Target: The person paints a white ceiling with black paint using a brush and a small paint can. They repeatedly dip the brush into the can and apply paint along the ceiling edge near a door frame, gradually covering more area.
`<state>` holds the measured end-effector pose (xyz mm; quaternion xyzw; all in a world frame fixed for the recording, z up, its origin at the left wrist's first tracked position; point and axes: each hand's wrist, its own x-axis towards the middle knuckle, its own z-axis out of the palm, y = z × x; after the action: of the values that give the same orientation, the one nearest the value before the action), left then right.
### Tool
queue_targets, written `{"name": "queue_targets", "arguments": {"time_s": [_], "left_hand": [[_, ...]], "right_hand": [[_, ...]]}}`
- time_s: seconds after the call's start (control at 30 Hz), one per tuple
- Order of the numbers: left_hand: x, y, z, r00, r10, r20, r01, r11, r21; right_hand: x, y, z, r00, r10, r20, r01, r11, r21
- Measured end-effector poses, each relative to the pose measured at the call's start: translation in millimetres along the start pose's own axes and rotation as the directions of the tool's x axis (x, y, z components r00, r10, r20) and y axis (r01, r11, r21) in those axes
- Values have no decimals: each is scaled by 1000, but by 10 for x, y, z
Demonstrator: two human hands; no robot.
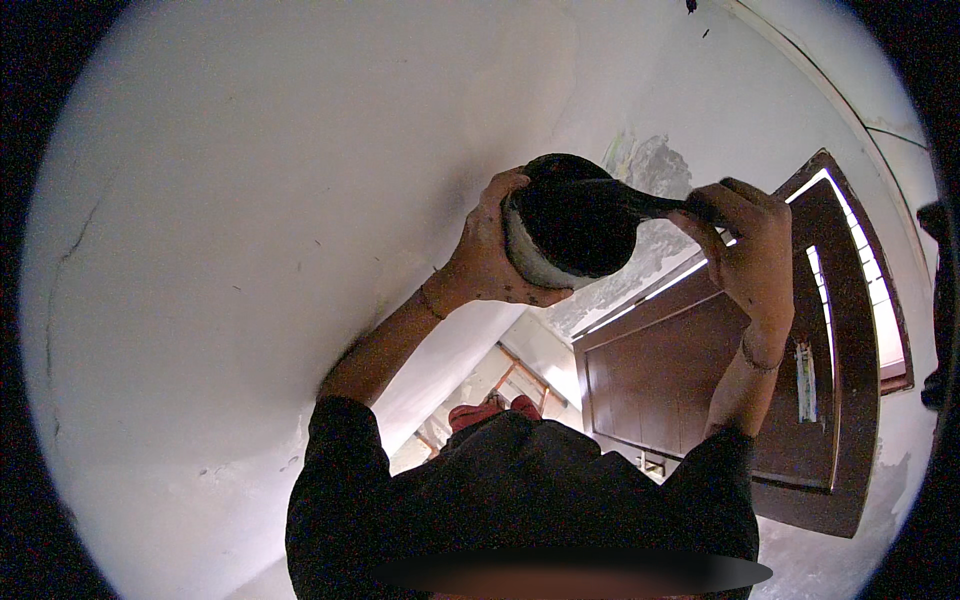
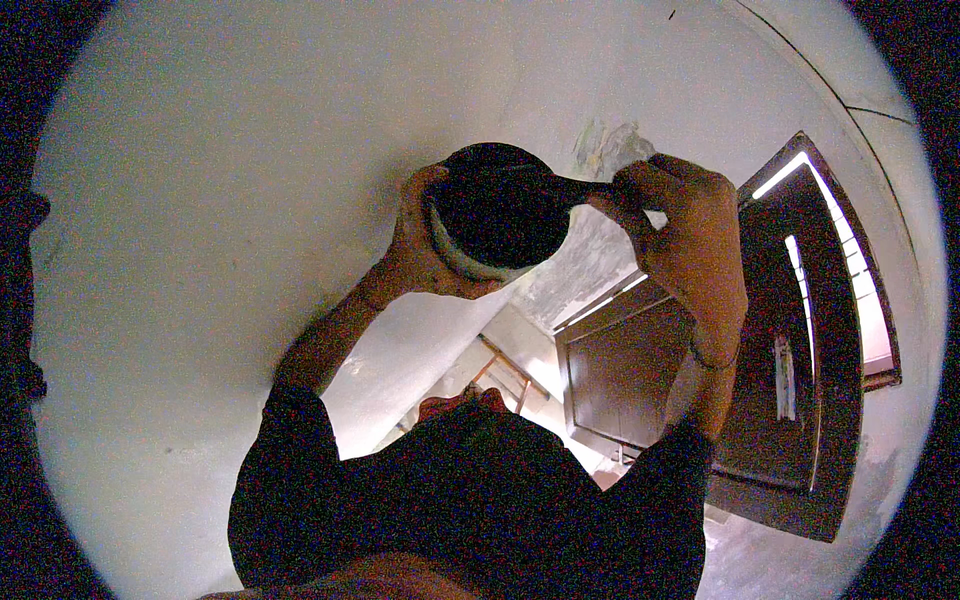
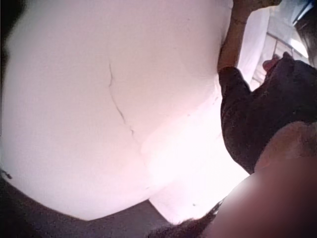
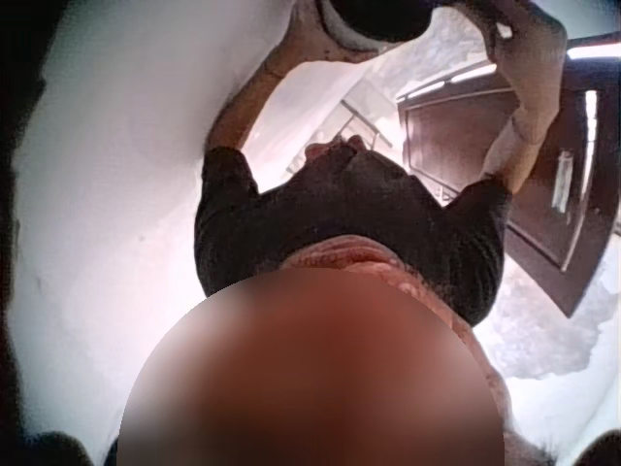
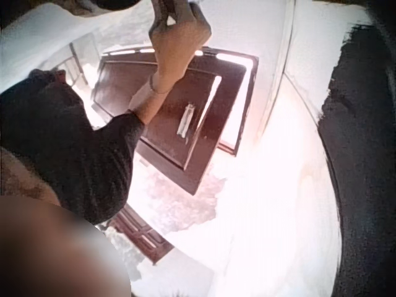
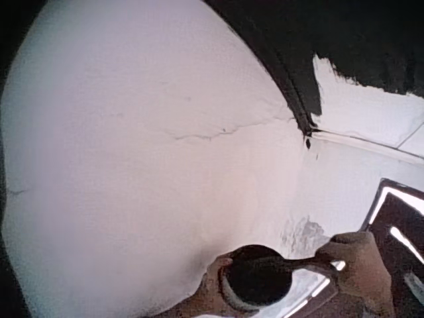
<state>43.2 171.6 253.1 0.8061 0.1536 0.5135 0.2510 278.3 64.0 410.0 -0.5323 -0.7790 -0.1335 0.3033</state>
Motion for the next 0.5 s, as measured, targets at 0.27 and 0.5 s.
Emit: {"name": "queue_targets", "arguments": {"time_s": [0.27,0.5], "left_hand": [[23,14,-1,1000,6,15,-6,999,44],[45,57,-46,999,51,-5,-50,990,131]], "right_hand": [[-134,130,-115,991,133,-21,-134,990,-39],[-174,230,-151,970,214,-116,-213,977,25]]}}
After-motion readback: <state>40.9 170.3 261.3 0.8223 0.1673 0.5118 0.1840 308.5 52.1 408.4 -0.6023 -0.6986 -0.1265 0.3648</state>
